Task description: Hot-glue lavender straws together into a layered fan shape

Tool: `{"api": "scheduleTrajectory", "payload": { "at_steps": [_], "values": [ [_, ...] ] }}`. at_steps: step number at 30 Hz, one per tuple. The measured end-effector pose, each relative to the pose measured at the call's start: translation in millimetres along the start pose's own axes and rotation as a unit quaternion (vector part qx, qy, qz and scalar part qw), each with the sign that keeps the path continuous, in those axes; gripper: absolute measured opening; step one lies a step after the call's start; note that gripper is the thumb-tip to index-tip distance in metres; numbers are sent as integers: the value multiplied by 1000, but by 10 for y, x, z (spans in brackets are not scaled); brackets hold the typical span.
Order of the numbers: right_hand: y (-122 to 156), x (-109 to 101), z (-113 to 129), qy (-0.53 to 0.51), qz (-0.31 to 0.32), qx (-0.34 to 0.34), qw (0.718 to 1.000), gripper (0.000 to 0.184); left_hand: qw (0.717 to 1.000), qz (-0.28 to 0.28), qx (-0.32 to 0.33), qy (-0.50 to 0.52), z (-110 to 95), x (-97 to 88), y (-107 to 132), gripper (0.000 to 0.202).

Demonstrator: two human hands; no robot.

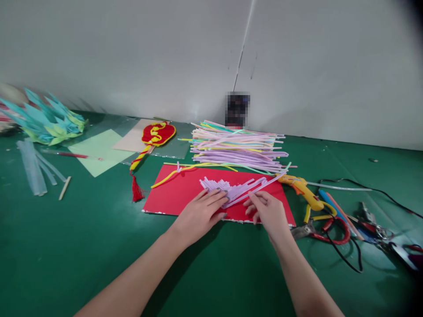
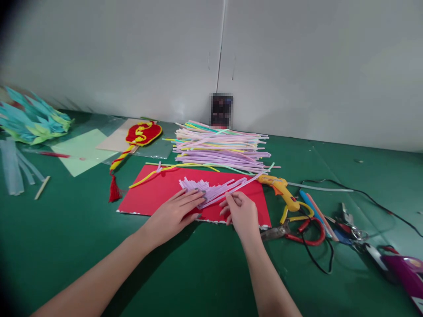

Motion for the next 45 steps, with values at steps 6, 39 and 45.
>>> {"api": "scheduleTrajectory", "payload": {
  "at_steps": [6,39,45],
  "values": [
    [-35,-7,-30,8,-1,23,1000,37,1000,-11,7,14,11,-42,-12,32],
    [187,162,189,342,-108,-335,871,9,997,-50,-13,50,3,0,-10,30],
    [177,164,175,356,-124,-359,854,8,997,-51,-19,46,12,20,-10,32]
  ]
}}
Point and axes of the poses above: each hand's wrist, its own y-axis away from the middle knuckle, its own x-axis out of the palm, z = x × y, the point moved 5 cm from there along -y, towards the middle knuckle, and after that the axes turned 9 degrees about y, right-handed, at the moved point
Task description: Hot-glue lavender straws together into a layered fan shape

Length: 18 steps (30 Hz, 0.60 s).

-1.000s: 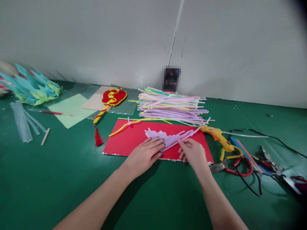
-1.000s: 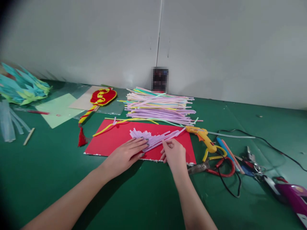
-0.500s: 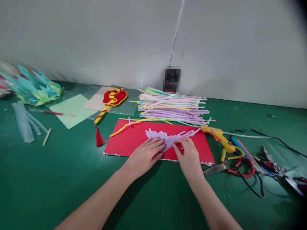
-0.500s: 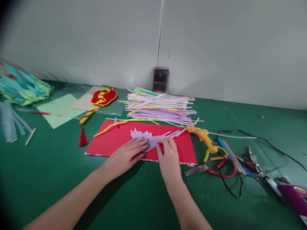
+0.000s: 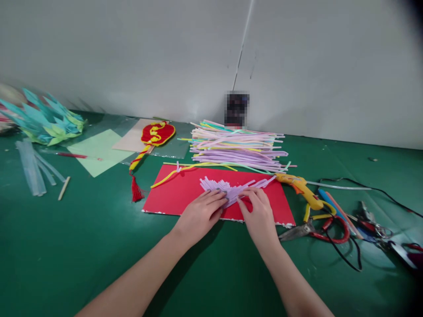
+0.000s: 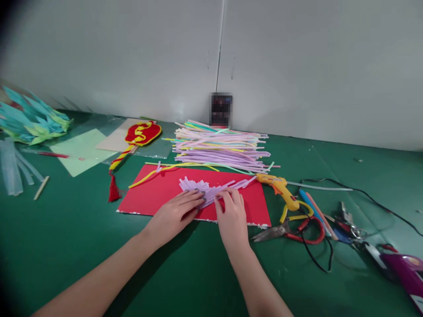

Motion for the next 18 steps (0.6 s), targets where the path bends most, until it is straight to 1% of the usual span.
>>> {"api": "scheduleTrajectory", "payload": {
  "at_steps": [5,13,15,18],
  "values": [
    [1,-1,-3,-4,-2,-3,1000,8,1000,1,-3,7,8,12,2,32],
    [16,-3,-29,28,-9,7,1000,12,999,-7,-13,37,35,10,3,31],
    [12,-17,-14,36,-15,1,999,15,999,-5,-14,40,35,10,1,31],
    [4,-35,59,37,-21,-28,999,17,999,-10,-15,44,31,3,-1,32]
  ]
}}
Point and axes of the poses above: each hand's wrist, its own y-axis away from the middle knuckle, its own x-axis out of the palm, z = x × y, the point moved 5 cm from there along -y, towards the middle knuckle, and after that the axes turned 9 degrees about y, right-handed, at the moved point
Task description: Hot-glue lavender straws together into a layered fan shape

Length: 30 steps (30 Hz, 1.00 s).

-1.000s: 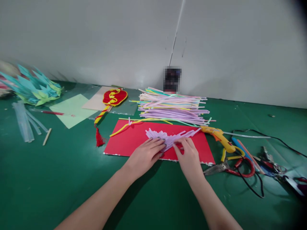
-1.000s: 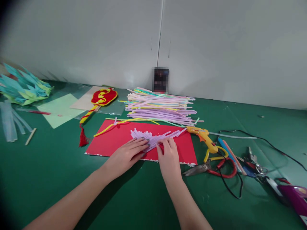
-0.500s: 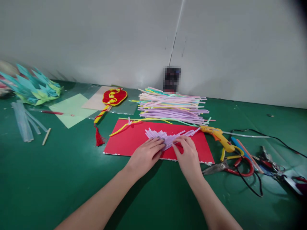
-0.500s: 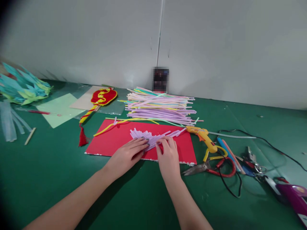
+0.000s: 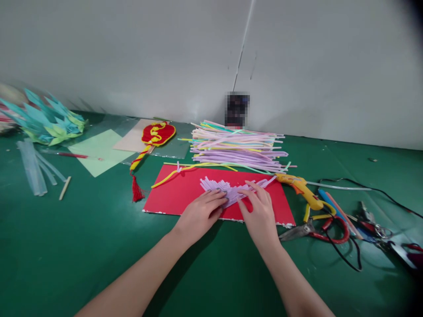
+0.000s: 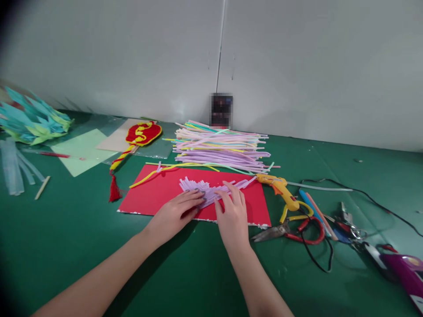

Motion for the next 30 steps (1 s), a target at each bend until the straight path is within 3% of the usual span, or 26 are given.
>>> {"api": "scheduleTrajectory", "payload": {
  "at_steps": [6,11,19,25,30],
  "values": [
    [15,47,148,-73,7,-18,997,16,1000,-4,4,17,12,6,2,31],
    [34,140,166,-114,57,-8,992,18,999,-2,-4,41,43,8,8,31],
    [30,153,175,-124,78,-6,989,18,985,-33,-80,148,86,-125,-26,30],
    [27,154,168,-125,85,0,989,18,964,-131,-123,194,226,-218,-22,31],
    [26,145,173,-123,85,-8,989,17,946,-251,-177,103,296,-395,45,18]
  ]
}}
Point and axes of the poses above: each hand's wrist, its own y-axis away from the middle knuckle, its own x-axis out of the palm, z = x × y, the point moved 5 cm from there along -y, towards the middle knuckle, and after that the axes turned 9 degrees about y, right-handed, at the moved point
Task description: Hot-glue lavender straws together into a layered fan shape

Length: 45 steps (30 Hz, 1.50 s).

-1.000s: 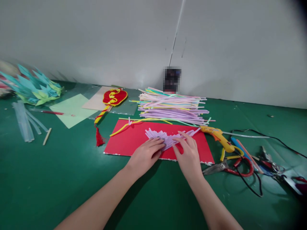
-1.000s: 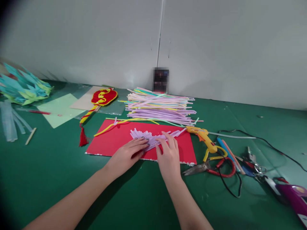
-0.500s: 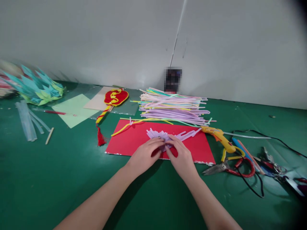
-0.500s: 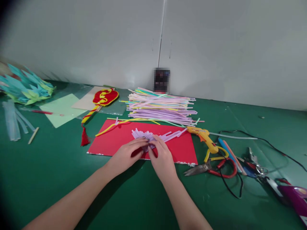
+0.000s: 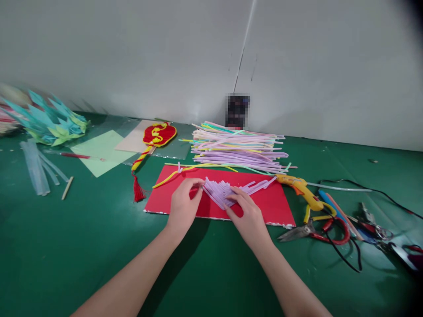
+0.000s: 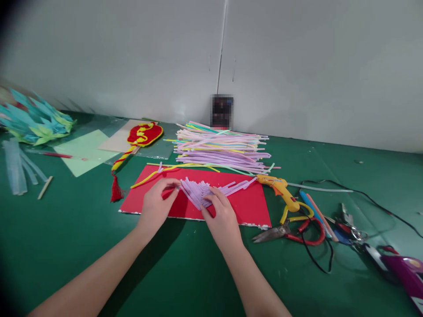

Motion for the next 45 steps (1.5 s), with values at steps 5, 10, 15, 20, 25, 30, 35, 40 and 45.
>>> {"api": "scheduleTrajectory", "payload": {
  "at_steps": [5,10,15,20,25,30,35,40,45],
  "values": [
    [-5,-16,17,3,-3,-2,1000,17,998,10,-26,-62,38,9,27,15],
    [-2,-1,16,5,7,2,1000,18,995,32,-8,-98,69,82,53,17],
    [2,-2,25,6,-1,6,1000,16,992,36,18,-119,76,109,53,22],
    [0,-5,34,4,-12,1,1000,15,987,34,51,-151,17,112,64,23],
    [1,-3,36,12,-13,-5,1000,15,975,37,93,-198,-46,110,77,25],
    [5,-2,37,16,-13,-10,1000,16,973,45,105,-198,-39,113,80,26],
    [3,-2,42,14,-8,-7,1000,15,972,32,91,-214,-16,107,76,25],
    [3,-4,42,13,-10,-9,1000,15,968,39,112,-223,-26,111,76,25],
    [3,-11,46,15,-13,-10,1000,16,959,59,123,-249,-46,115,80,26]
  ]
}}
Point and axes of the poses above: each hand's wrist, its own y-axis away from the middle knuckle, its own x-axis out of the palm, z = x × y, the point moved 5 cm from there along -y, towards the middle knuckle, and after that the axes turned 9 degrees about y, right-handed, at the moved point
